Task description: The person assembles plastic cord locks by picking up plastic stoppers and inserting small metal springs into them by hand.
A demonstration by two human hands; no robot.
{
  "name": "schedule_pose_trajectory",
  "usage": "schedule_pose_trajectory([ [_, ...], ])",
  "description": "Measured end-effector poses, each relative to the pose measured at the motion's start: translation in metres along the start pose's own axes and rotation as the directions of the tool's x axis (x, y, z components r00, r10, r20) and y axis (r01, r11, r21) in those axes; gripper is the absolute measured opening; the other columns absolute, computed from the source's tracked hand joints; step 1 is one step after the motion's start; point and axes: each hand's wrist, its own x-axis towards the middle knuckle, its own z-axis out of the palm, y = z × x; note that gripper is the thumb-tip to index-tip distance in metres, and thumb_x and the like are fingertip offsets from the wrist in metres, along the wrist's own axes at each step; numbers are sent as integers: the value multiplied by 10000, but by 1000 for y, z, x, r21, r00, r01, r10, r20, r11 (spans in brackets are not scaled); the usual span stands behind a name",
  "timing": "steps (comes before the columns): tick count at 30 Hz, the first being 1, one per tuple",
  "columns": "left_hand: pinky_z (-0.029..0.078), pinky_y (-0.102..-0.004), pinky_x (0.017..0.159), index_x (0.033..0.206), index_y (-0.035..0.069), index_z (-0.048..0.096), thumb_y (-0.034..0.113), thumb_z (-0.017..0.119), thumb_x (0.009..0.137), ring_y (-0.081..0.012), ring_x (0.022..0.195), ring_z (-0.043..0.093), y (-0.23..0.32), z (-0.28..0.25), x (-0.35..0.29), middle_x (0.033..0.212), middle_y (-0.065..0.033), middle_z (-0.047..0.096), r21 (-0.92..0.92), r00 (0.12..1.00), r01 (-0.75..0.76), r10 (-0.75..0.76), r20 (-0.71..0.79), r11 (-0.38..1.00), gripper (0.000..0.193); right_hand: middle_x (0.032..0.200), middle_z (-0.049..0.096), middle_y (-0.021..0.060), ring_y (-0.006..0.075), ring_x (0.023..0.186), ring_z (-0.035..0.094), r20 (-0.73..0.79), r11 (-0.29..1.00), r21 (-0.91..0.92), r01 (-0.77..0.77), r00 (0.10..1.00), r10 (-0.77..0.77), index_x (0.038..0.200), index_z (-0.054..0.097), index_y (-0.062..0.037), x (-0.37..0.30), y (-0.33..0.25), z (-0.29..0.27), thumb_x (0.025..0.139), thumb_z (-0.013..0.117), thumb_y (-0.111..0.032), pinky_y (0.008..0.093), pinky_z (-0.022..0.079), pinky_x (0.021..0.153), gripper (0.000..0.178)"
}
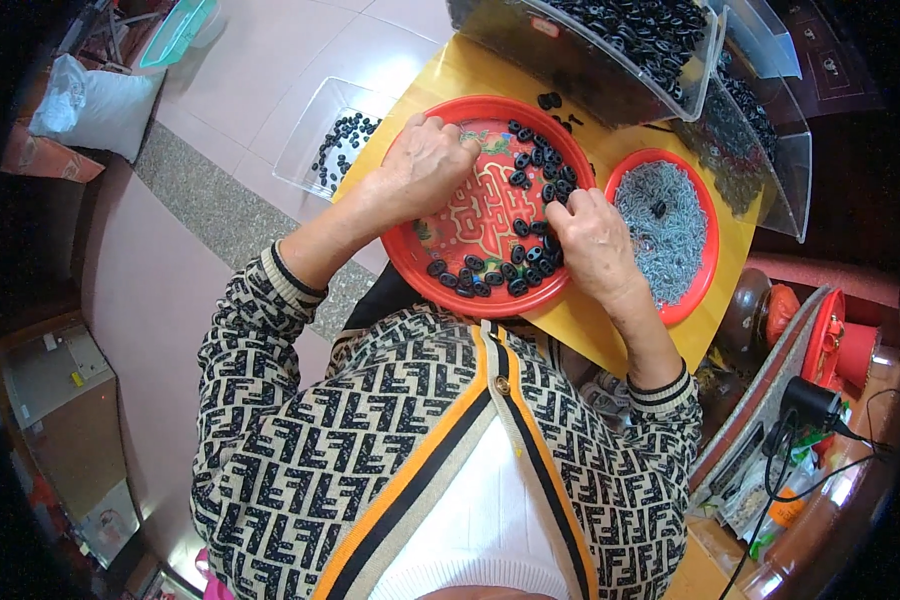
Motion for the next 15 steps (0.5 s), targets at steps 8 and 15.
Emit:
schedule_pose_trajectory([
  [8, 402, -371, 695, 735, 22, 566, 76, 531, 648, -259, 754, 531, -10, 7, -9, 736, -111, 538, -22, 988, -40, 36, -149, 999, 109, 707, 507, 122, 305, 679, 521, -206, 933, 354, -59, 969, 139, 772, 516, -35, -5, 7, -5, 703, 516, 23, 354, 445, 615, 90],
  [15, 446, -292, 646, 775, 13, 563, -38, 585, 674, -225, 727, 554, -3, -5, -22, 778, -90, 561, -561, 934, -26, -181, -309, 827, 115, 726, 569, 41, 132, 620, 545, 221, 165, 930, -329, 857, 465, 858, 506, 1, -7, -3, 1, 822, 488, -12, 224, 439, 544, 42],
])
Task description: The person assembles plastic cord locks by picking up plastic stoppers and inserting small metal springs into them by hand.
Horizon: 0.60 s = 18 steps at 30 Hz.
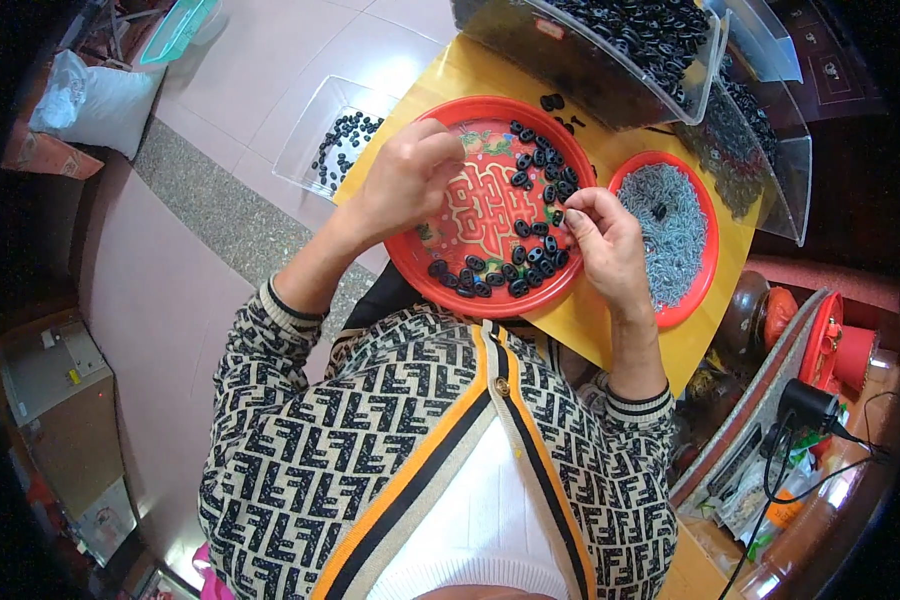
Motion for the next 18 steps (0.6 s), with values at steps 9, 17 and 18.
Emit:
schedule_pose_trajectory([
  [9, 461, -245, 678, 865, 19, 552, 32, 582, 774, -134, 730, 551, 23, 17, -32, 819, -58, 564, -903, 807, 397, -408, 428, -164, 97, 759, 565, 16, 67, 662, 538, 57, 913, 392, -118, 993, 104, 923, 529, -4, -5, -21, 45, 837, 525, -66, 186, 449, 564, 105],
  [17, 461, -272, 678, 851, 18, 543, 58, 573, 793, -135, 700, 558, 37, 26, -35, 776, -41, 563, -928, 829, 295, -422, 366, -226, 76, 764, 580, 25, 82, 624, 562, 12, 882, 461, -96, 995, 102, 902, 547, -5, -13, -32, 65, 822, 560, -82, 190, 473, 550, 113],
  [18, 461, -272, 678, 851, 18, 543, 58, 573, 793, -135, 700, 558, 40, 26, -34, 776, -41, 563, -929, 829, 294, -423, 365, -225, 76, 773, 583, 31, 83, 637, 567, -14, 876, 478, -62, 997, 79, 912, 546, 2, -14, -32, 67, 819, 559, -66, 192, 481, 564, 116],
])
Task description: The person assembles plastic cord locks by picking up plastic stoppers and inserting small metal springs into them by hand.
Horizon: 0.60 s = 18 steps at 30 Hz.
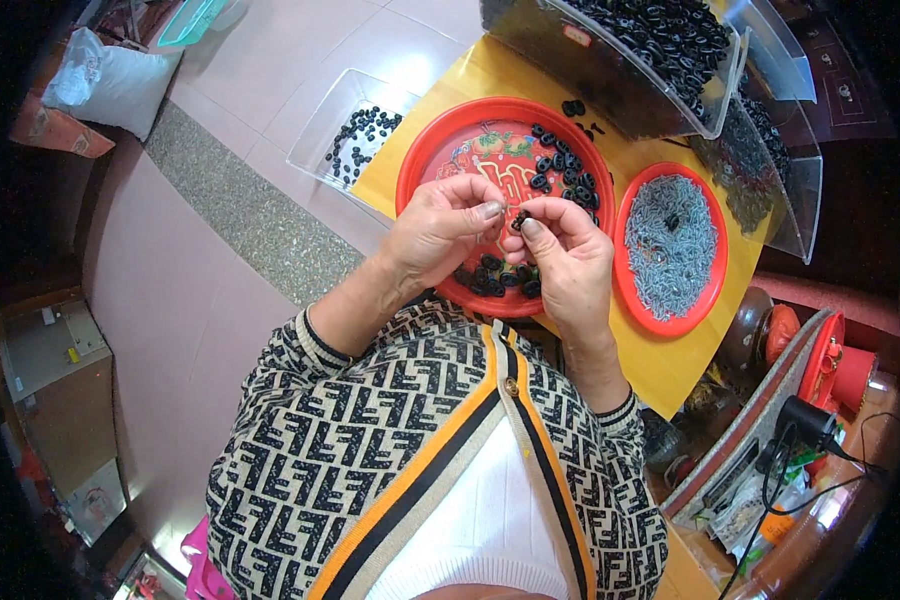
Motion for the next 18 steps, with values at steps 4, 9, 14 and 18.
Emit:
schedule_pose_trajectory([
  [4, 479, -284, 659, 851, 11, 536, 71, 556, 810, -150, 684, 565, 2, 10, -3, 772, -57, 562, -2, 1000, 31, -31, 3, 1000, 75, 793, 587, 43, 79, 663, 573, -20, 999, -36, 35, 999, -35, 923, 543, 16, -2, -3, 4, 814, 550, -24, 194, 498, 588, 117],
  [9, 500, -298, 631, 853, 5, 530, 72, 543, 820, -164, 671, 568, -1, 8, -2, 768, -70, 561, -6, 999, 24, -23, 31, 1000, 76, 794, 587, 43, 73, 663, 572, -24, 998, -47, 31, 999, -32, 921, 543, 15, -3, -2, 3, 816, 543, -21, 196, 502, 584, 111],
  [14, 488, -264, 620, 847, 4, 537, 58, 548, 816, -127, 671, 558, -2, 10, -3, 759, -48, 561, 46, 1000, 24, -25, 11, 999, 63, 777, 585, 36, 72, 664, 571, -45, 998, -60, 5, 999, -7, 908, 544, 15, -4, 1, 3, 807, 553, -25, 194, 496, 570, 109],
  [18, 460, -221, 601, 828, 4, 553, 42, 554, 809, -78, 662, 534, -9, 6, -2, 762, -20, 562, 320, 992, -102, 119, -33, 942, 42, 744, 585, 30, 62, 640, 564, -83, 982, -188, 34, 995, -50, 886, 553, 11, -6, 0, 4, 794, 567, -25, 181, 469, 539, 100],
])
